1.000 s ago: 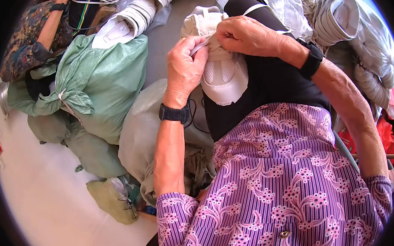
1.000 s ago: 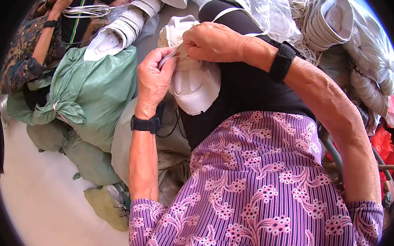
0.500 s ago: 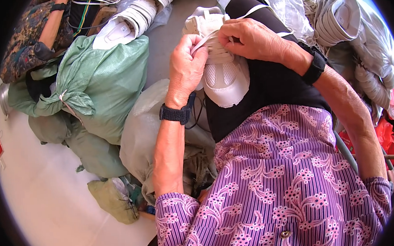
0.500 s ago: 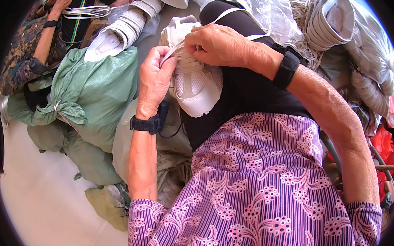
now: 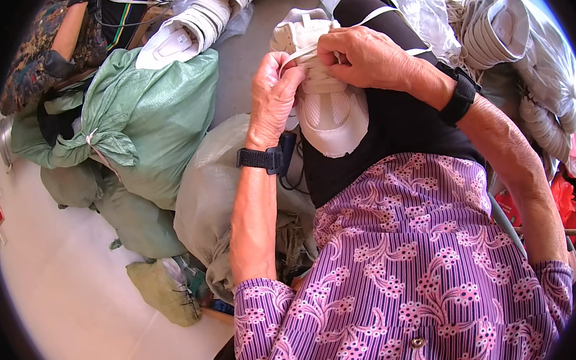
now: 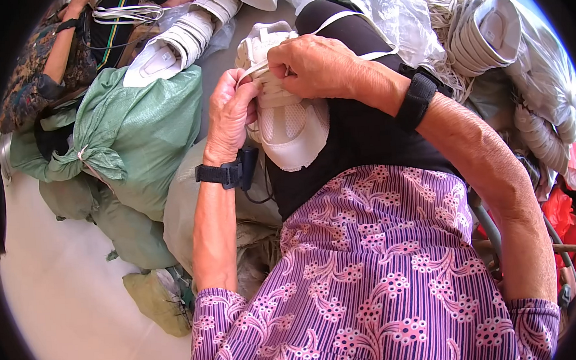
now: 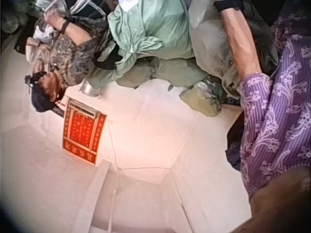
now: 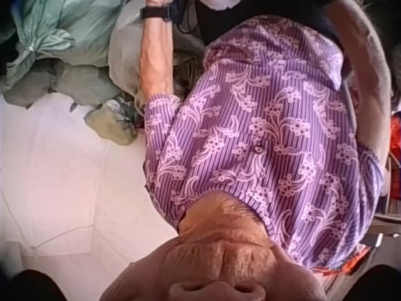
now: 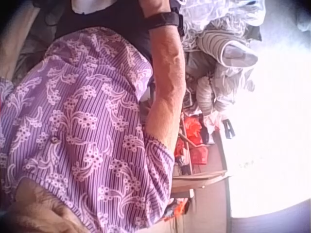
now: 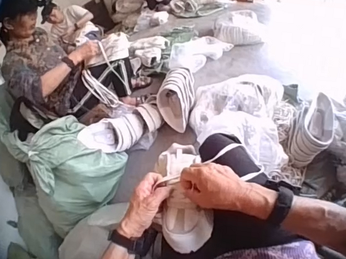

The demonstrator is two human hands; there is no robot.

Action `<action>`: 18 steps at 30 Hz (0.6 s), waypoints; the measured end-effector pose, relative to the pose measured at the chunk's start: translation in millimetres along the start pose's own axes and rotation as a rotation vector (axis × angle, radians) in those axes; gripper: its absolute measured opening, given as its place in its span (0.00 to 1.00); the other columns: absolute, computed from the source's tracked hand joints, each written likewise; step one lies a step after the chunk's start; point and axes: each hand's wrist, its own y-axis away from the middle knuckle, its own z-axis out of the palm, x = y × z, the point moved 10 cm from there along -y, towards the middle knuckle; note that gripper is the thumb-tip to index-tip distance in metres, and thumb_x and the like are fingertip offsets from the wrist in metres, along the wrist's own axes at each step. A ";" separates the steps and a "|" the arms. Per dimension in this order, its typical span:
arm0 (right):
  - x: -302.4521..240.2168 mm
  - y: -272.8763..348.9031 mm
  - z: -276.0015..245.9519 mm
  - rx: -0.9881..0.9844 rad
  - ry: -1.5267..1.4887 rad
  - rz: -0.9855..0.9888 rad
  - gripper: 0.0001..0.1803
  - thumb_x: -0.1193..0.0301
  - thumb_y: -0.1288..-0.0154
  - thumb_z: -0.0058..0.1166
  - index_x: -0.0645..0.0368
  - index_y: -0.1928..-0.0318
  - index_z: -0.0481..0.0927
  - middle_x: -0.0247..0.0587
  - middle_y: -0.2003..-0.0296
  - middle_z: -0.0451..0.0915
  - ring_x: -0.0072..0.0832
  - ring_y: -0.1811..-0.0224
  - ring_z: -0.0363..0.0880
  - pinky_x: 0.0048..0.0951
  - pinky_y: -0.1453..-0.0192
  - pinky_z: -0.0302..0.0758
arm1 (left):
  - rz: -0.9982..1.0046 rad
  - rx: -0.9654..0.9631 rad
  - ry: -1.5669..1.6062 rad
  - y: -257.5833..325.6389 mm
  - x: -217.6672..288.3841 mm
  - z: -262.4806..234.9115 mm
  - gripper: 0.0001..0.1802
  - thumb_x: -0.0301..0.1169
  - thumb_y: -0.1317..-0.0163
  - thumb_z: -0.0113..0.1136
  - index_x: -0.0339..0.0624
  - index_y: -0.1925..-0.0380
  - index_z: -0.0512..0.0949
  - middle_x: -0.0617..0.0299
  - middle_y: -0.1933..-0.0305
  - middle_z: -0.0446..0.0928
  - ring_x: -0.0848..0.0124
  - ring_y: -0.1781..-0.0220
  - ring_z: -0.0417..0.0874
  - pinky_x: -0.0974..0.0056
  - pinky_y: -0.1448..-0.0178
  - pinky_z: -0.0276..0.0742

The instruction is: The recorder is lacing a white sneaker while sitting among bags of shoe materials.

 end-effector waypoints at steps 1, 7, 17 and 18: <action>2.5 -0.3 3.2 -0.053 -0.014 0.033 0.05 0.71 0.46 0.50 0.57 0.69 0.77 0.43 0.68 0.80 0.43 0.61 0.80 0.39 0.57 0.76 | -0.027 0.002 0.018 -0.3 -2.4 0.0 0.10 0.36 0.39 0.61 0.50 0.66 0.70 0.77 0.77 0.65 0.89 0.82 0.60 0.79 0.80 0.54; -16.1 9.5 -2.7 0.066 -0.035 -0.249 0.06 0.74 0.46 0.54 0.58 0.65 0.78 0.42 0.69 0.77 0.42 0.65 0.79 0.37 0.60 0.75 | 0.018 -0.009 0.042 -2.3 0.8 1.1 0.12 0.34 0.44 0.64 0.44 0.68 0.70 0.73 0.73 0.68 0.85 0.74 0.65 0.77 0.72 0.62; 10.6 1.3 -5.9 -0.009 -0.159 0.031 0.07 0.71 0.50 0.52 0.58 0.69 0.78 0.45 0.68 0.79 0.44 0.62 0.80 0.40 0.56 0.76 | 0.020 -0.017 -0.009 -1.4 -0.8 1.8 0.13 0.35 0.42 0.64 0.48 0.66 0.68 0.77 0.75 0.65 0.88 0.79 0.62 0.79 0.78 0.55; 5.2 2.1 -2.1 0.001 -0.098 0.002 0.08 0.71 0.51 0.53 0.58 0.69 0.77 0.45 0.69 0.79 0.44 0.62 0.80 0.40 0.56 0.76 | 0.041 -0.033 -0.023 0.5 1.3 2.7 0.14 0.35 0.42 0.65 0.48 0.65 0.68 0.77 0.75 0.65 0.88 0.79 0.62 0.79 0.78 0.55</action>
